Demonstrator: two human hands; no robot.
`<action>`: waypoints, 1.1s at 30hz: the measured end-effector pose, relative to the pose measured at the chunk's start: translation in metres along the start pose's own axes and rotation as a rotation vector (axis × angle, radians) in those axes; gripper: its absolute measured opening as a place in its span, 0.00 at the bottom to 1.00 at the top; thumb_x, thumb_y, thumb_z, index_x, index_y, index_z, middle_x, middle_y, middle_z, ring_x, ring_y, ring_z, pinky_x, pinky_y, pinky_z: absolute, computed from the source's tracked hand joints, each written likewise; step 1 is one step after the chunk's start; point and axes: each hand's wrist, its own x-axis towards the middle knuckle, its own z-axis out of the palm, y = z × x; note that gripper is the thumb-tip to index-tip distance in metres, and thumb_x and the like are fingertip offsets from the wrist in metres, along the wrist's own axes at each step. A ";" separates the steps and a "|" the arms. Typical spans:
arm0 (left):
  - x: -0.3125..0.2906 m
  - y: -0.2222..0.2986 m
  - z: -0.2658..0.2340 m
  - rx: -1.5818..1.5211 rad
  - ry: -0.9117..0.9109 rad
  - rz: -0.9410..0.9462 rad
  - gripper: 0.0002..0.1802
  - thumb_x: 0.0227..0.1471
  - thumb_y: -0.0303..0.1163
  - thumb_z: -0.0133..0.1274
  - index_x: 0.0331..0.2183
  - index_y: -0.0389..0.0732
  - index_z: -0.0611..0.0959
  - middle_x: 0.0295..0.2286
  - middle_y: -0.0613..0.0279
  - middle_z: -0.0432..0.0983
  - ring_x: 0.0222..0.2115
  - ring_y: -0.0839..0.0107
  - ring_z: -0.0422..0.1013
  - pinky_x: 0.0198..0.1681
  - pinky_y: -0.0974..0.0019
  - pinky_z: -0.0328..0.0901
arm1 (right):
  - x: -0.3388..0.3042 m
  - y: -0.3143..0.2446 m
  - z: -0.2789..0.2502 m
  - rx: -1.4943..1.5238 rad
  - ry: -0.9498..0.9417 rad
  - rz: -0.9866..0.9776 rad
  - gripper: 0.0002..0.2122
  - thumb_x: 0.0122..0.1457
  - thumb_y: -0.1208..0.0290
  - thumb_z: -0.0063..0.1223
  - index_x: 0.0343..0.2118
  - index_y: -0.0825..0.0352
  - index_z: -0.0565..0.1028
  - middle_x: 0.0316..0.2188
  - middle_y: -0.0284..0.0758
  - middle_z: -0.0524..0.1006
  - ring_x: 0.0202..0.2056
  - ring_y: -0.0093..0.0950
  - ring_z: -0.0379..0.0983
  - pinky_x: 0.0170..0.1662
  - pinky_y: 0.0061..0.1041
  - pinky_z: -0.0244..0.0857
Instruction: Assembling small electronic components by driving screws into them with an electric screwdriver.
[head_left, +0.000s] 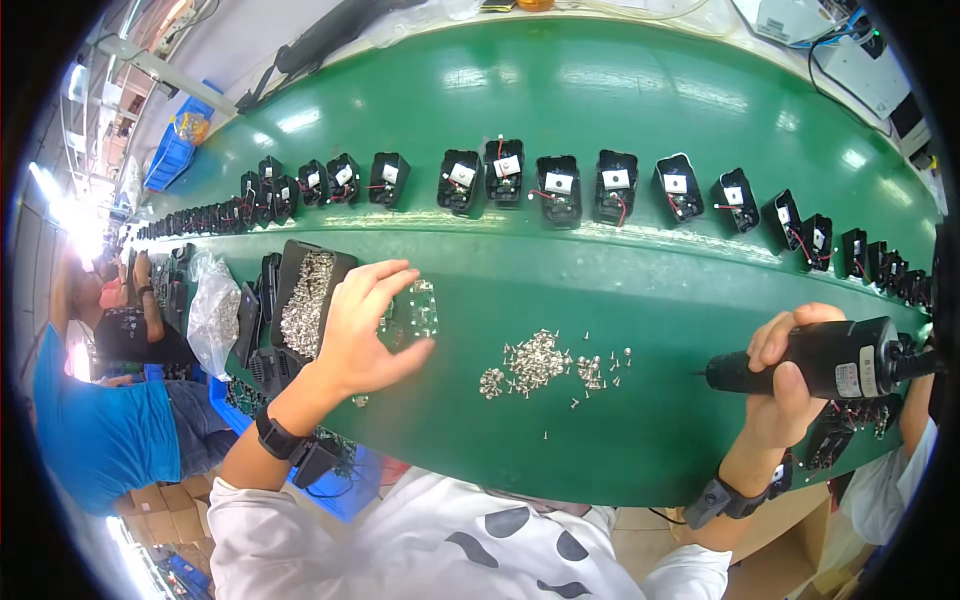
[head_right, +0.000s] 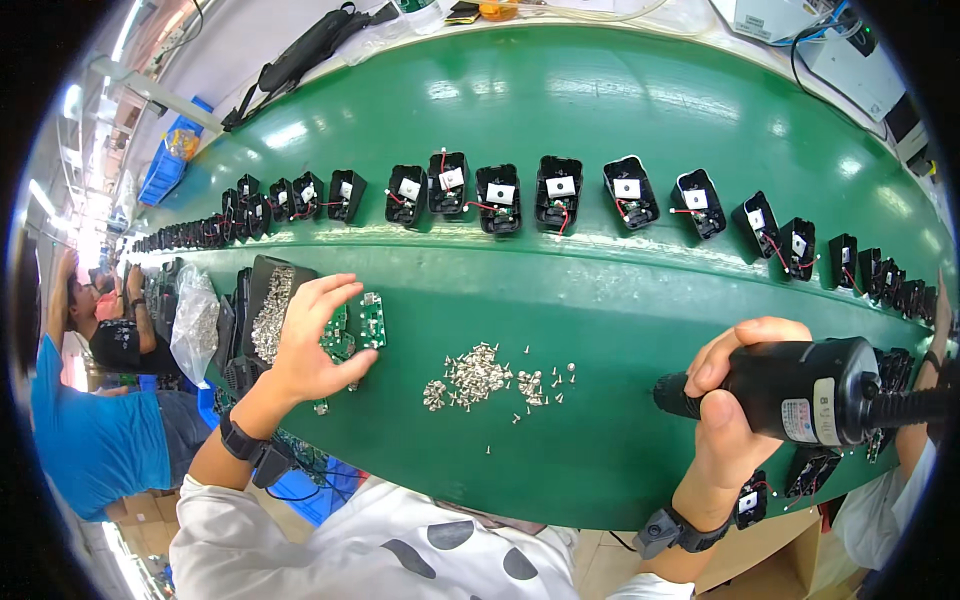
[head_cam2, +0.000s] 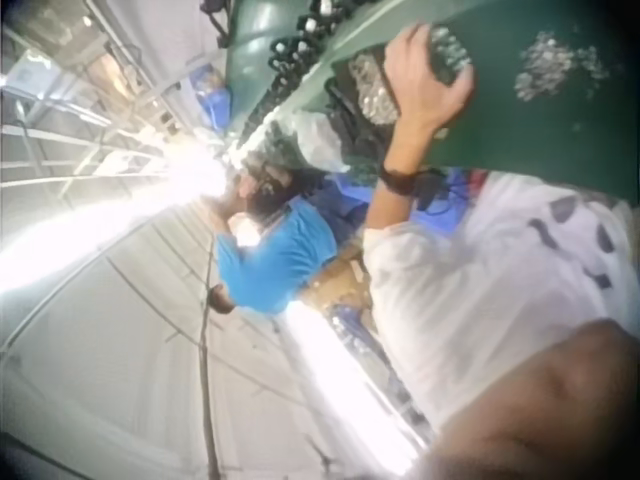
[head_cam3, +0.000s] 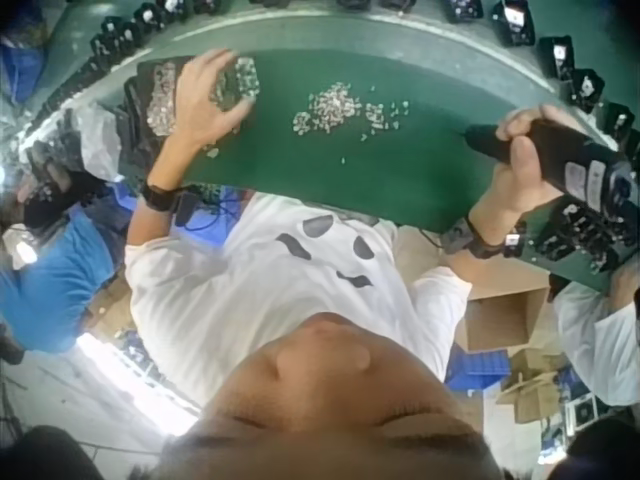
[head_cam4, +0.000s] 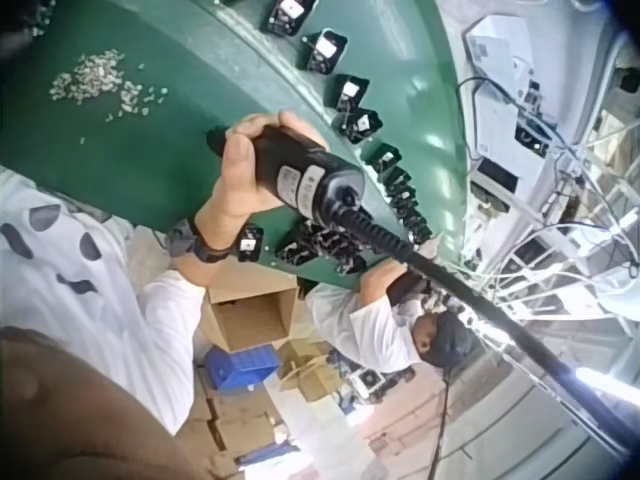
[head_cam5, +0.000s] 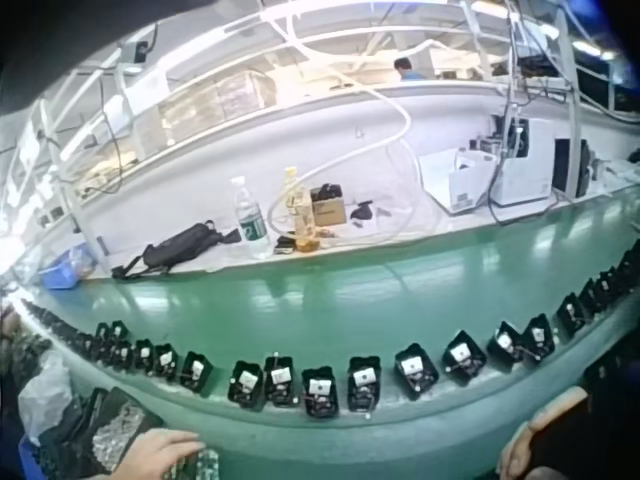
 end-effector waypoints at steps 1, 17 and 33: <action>-0.002 0.001 0.000 0.031 -0.081 -0.026 0.37 0.31 0.36 0.65 0.48 0.39 0.75 0.49 0.54 0.69 0.51 0.53 0.64 0.53 0.55 0.58 | 0.000 0.000 -0.001 -0.008 -0.009 -0.002 0.26 0.50 0.63 0.66 0.45 0.70 0.65 0.22 0.32 0.69 0.21 0.21 0.65 0.25 0.18 0.60; 0.020 -0.013 0.027 0.222 0.034 -0.038 0.32 0.37 0.40 0.65 0.44 0.37 0.76 0.33 0.58 0.73 0.35 0.59 0.70 0.41 0.60 0.61 | -0.001 0.002 -0.001 0.006 0.004 0.036 0.27 0.48 0.62 0.67 0.45 0.69 0.65 0.22 0.32 0.70 0.21 0.22 0.66 0.25 0.18 0.62; 0.031 -0.042 0.018 0.244 -0.042 0.294 0.19 0.37 0.30 0.62 0.36 0.37 0.79 0.30 0.58 0.75 0.30 0.60 0.73 0.35 0.61 0.68 | -0.001 -0.001 0.003 -0.016 0.026 0.052 0.27 0.49 0.59 0.68 0.45 0.69 0.65 0.22 0.31 0.69 0.21 0.20 0.65 0.25 0.17 0.60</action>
